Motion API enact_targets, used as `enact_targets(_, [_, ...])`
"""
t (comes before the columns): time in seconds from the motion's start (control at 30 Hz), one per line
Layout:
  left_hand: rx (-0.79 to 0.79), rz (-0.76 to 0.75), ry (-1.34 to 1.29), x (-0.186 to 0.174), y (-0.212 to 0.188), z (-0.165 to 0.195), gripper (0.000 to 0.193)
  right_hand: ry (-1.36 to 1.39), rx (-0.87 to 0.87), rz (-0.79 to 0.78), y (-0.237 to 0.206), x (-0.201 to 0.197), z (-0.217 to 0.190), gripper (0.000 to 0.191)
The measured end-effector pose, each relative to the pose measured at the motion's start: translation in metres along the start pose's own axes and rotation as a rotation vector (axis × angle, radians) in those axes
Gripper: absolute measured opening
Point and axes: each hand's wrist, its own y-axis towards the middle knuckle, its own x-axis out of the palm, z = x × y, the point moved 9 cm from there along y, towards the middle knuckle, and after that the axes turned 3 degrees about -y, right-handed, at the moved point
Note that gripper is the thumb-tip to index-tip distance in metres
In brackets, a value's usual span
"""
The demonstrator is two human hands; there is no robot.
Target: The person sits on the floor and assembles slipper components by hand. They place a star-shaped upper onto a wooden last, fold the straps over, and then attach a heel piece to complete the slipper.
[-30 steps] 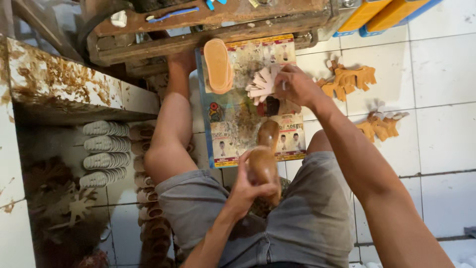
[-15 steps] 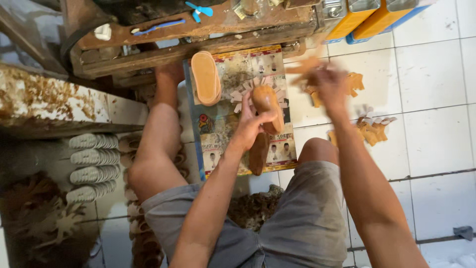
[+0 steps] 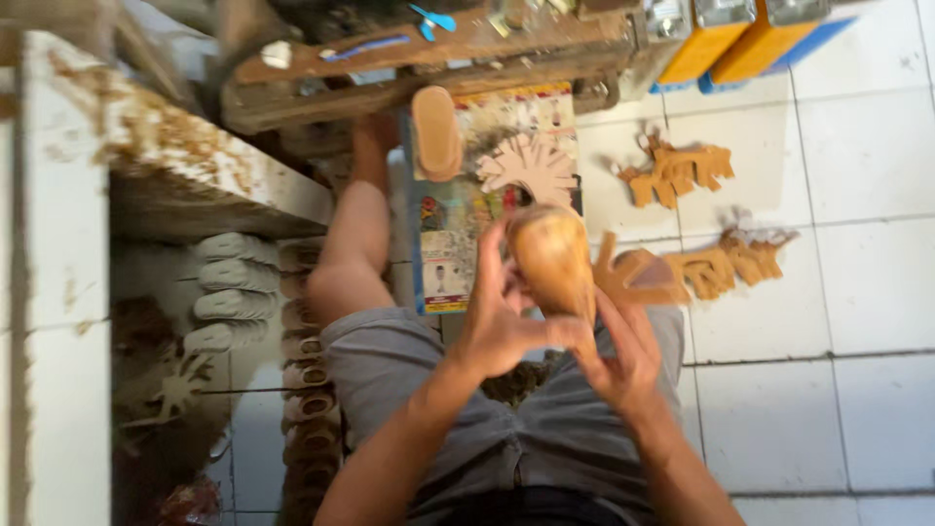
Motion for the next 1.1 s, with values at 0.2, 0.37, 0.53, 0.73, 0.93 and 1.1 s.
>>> enact_targets(0.2, [0.141, -0.051, 0.064, 0.030, -0.054, 0.032, 0.129, -0.109, -0.098, 0.173, -0.016, -0.018, -0.053, 0.062])
enact_targets(0.37, [0.152, -0.092, 0.030, 0.036, -0.071, 0.037, 0.127, -0.170, -0.147, 0.177, -0.024, -0.024, -0.072, 0.058])
enact_targets(0.53, [0.129, -0.044, -0.018, 0.026, -0.071, 0.034, 0.124, -0.064, -0.048, 0.086, -0.031, -0.024, -0.071, 0.059])
enact_targets(0.73, [-0.133, 0.247, -0.178, -0.035, -0.069, 0.003, 0.112, 0.608, 0.694, -0.146, -0.042, -0.010, 0.002, 0.030])
enact_targets(0.93, [-0.258, 0.206, -0.111, -0.040, -0.095, -0.034, 0.112, 0.104, 0.416, -0.233, -0.007, -0.015, -0.033, 0.039])
enact_targets(1.1, [-0.132, 0.019, 0.020, -0.012, -0.120, -0.022, 0.110, 0.030, -0.070, -0.375, 0.014, -0.006, -0.101, 0.030])
